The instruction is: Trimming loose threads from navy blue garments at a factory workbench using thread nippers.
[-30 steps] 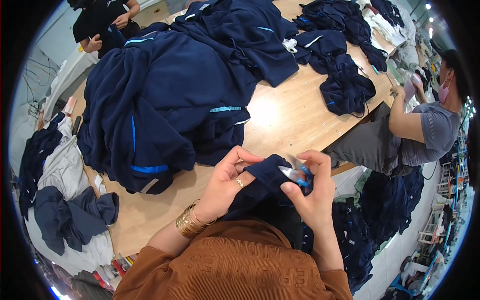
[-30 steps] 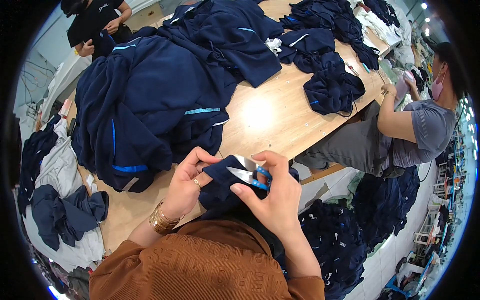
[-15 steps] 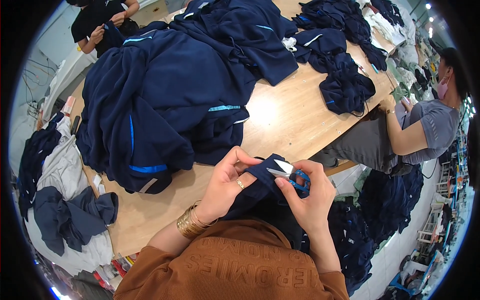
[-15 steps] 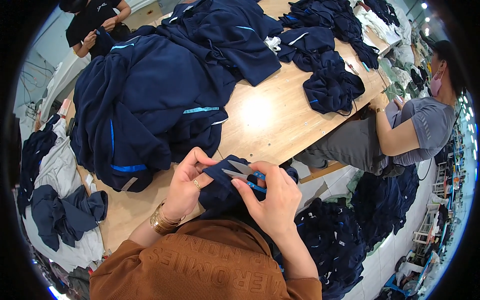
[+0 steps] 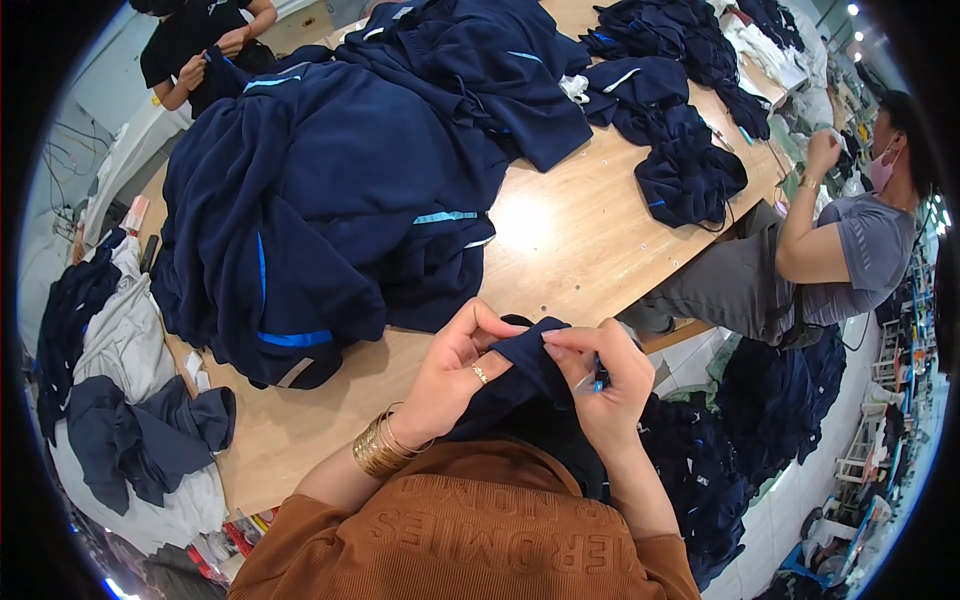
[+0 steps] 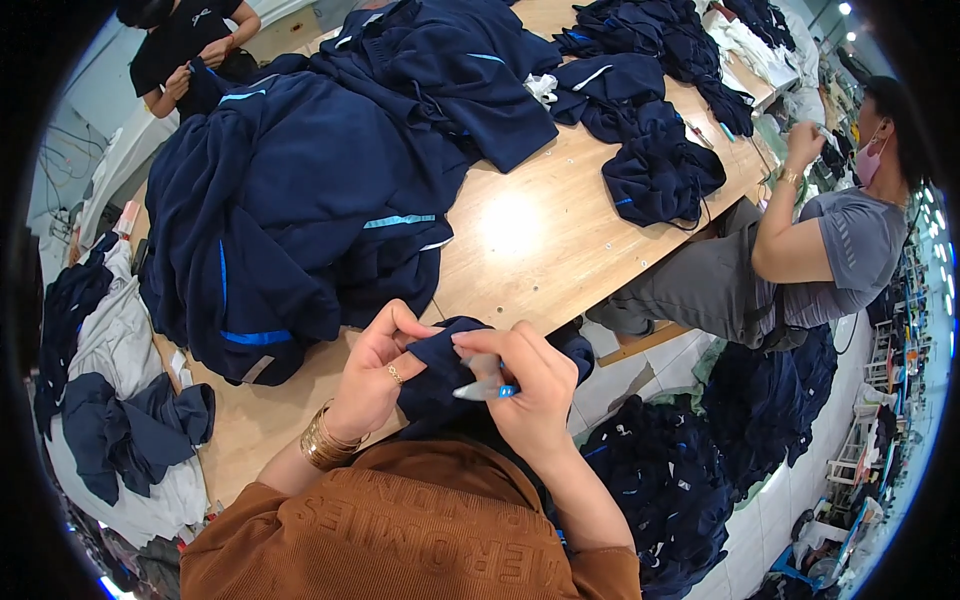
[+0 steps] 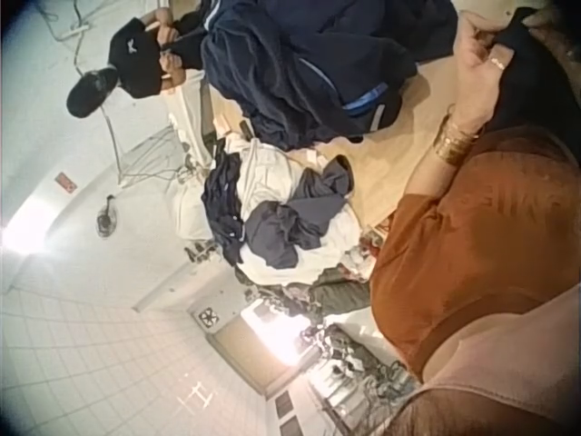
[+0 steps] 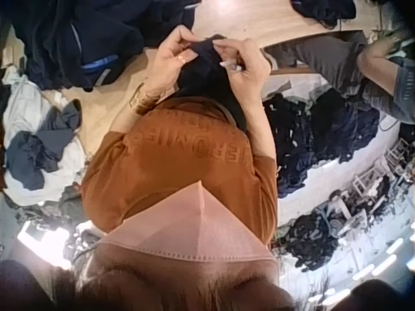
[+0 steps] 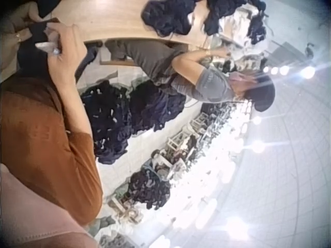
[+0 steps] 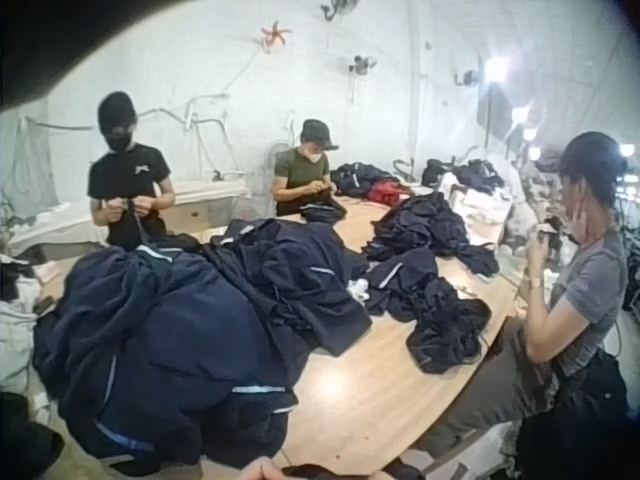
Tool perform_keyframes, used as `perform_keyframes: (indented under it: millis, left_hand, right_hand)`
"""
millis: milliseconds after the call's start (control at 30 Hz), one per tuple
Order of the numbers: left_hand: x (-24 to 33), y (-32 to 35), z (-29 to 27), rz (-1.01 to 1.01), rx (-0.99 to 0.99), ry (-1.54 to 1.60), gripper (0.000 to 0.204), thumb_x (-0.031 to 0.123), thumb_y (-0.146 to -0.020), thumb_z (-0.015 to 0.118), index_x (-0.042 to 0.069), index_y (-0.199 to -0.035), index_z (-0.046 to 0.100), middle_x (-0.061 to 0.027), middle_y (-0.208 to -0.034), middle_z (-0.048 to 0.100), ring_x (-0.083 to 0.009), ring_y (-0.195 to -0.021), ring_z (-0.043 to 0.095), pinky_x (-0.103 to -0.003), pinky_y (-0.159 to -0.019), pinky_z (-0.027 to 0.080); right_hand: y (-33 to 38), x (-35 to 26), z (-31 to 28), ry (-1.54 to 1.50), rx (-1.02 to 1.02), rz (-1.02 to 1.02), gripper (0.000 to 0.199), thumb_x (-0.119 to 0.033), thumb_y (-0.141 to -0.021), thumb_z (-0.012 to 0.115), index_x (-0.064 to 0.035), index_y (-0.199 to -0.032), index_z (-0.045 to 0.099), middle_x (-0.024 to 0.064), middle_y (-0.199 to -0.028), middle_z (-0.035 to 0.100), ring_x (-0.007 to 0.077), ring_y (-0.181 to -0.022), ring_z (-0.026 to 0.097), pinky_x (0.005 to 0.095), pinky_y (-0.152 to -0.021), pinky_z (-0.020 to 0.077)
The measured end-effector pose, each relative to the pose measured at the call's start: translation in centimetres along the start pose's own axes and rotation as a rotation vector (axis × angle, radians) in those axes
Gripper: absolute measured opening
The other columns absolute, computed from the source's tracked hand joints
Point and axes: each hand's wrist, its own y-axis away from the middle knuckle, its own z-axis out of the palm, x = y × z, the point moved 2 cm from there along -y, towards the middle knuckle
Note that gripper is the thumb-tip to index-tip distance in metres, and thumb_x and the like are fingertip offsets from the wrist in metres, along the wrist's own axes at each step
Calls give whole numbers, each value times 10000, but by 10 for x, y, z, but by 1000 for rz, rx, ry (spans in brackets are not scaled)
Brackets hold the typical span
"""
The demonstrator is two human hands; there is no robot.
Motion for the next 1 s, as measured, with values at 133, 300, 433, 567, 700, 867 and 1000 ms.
perform_keyframes:
  millis: [133, 300, 433, 567, 700, 867, 1000]
  left_hand:
    - [-1, -1, -4, 11, 33, 53, 140, -40, -868, 495, 48, -960, 439, -79, -1055, 579, -98, -970, 548, -231, -864, 423]
    - [2, 1, -3, -12, 43, 89, 130, -42, -871, 486, 50, -947, 436, -81, -1070, 579, -102, -977, 545, -233, -867, 419]
    - [-1, 2, -1, -32, 13, 123, 139, -43, -863, 497, 53, -940, 434, -82, -1079, 577, -103, -983, 540, -239, -869, 420]
    - [-2, 1, -4, -26, -64, 59, 162, -34, -857, 516, 50, -968, 434, -74, -1065, 576, -93, -967, 534, -237, -864, 418]
    - [8, 4, 2, -9, -122, 153, 253, -18, -841, 550, 31, -1059, 432, -64, -1041, 575, -85, -948, 524, -230, -852, 412]
    - [10, -8, 7, -39, -19, -168, 351, 35, -810, 619, -1, -1148, 529, -37, -1036, 578, -71, -923, 518, -202, -831, 403]
    - [14, -6, 7, -127, 53, -90, 269, 27, -802, 627, -4, -1068, 594, -30, -998, 610, -73, -881, 552, -207, -817, 429]
  right_hand:
    - [3, -10, 0, -214, -339, -5, 252, 83, -618, 587, -50, -829, 616, 55, -691, 592, 200, -575, 574, 269, -516, 436]
    - [0, -10, -14, -212, -274, 52, 163, -25, -674, 721, -55, -818, 651, 48, -662, 589, 137, -526, 534, 227, -486, 391]
    - [-4, -6, -14, 22, 22, 94, 219, 3, -665, 731, -57, -863, 660, 56, -682, 573, 130, -538, 531, 212, -495, 398]
    - [-5, 1, -3, 83, 58, -24, 198, 33, -665, 712, -47, -838, 657, 46, -658, 542, 132, -532, 511, 228, -489, 385]
    - [0, 5, -2, 193, 59, -140, 229, 78, -626, 635, -42, -821, 631, 72, -690, 562, 198, -579, 584, 276, -513, 453]
    - [2, 3, 4, 206, 10, -153, 183, 60, -677, 633, -29, -824, 571, 71, -731, 560, 174, -606, 569, 251, -537, 441]
    - [4, 21, -7, -466, 259, 483, 65, -97, -917, 511, -33, -910, 517, -22, -761, 495, 52, -702, 445, 183, -637, 373]
